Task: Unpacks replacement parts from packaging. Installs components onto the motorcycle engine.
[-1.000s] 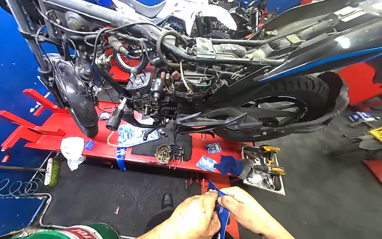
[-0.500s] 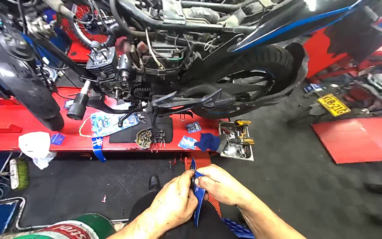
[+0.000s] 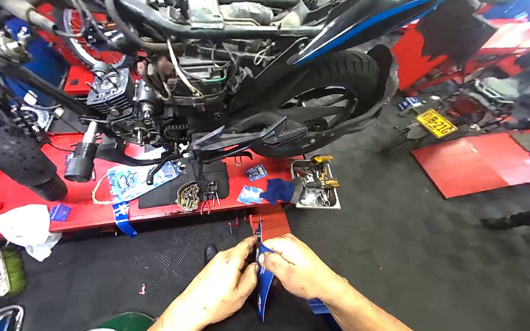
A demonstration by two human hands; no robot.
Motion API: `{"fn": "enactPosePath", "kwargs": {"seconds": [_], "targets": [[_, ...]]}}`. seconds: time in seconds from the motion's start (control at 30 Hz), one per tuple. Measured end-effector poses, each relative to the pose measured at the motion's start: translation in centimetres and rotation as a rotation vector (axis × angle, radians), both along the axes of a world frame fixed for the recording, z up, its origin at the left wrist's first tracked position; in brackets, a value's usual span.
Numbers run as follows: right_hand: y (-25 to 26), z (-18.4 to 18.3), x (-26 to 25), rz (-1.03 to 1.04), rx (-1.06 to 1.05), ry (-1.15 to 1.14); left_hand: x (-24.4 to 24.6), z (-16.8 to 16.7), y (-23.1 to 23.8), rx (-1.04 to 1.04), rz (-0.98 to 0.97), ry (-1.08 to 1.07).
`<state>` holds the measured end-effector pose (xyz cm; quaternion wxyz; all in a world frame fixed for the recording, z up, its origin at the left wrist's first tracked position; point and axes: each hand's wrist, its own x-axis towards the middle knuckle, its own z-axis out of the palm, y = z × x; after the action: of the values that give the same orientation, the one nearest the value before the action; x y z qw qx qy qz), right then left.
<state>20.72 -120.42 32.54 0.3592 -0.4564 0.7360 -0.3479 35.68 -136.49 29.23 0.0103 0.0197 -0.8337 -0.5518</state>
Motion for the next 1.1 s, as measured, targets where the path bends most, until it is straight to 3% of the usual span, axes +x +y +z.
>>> {"fn": "enactPosePath", "kwargs": {"seconds": [0.3,0.4,0.47,0.53,0.6,0.67,0.73,0.83,0.9,1.0,1.1], "targets": [[0.7,0.7,-0.1,0.108,-0.13,0.158,-1.2,1.2,0.8,-0.143,-0.003,0.072],[0.8,0.3,-0.9,0.124,-0.139,0.072,-1.3,0.5,0.4,-0.146,0.009,0.082],[0.4,-0.2,-1.7,0.172,-0.159,-0.014,-1.4,0.5,-1.1,-0.271,0.006,0.112],[0.0,-0.7,-2.4,0.259,-0.193,-0.1,-2.0,0.4,-3.6,-0.429,-0.111,0.174],[-0.5,-1.3,-2.8,0.308,-0.203,-0.141,-2.6,-0.5,-5.5,-0.408,-0.22,0.225],[-0.6,-1.7,-2.6,0.182,-0.127,-0.079,-2.8,-1.4,-6.6,-0.395,-0.176,0.191],[-0.5,-1.8,-2.3,-0.091,-0.071,0.125,-2.9,-1.4,-7.2,-0.41,-0.098,0.05],[-0.1,-1.1,-2.2,-0.368,-0.294,0.398,-2.8,-1.1,-6.6,-0.451,0.069,-0.076],[0.6,0.8,-2.3,-0.229,-0.45,0.219,-2.8,-0.8,-5.6,-0.426,0.154,-0.104],[0.6,2.4,-3.2,0.22,-0.537,-0.137,-2.9,-0.2,-4.2,-0.473,0.193,-0.044],[0.1,2.9,-3.7,0.438,-0.481,-0.047,-3.1,0.4,-3.4,-0.643,0.167,0.068]]}}
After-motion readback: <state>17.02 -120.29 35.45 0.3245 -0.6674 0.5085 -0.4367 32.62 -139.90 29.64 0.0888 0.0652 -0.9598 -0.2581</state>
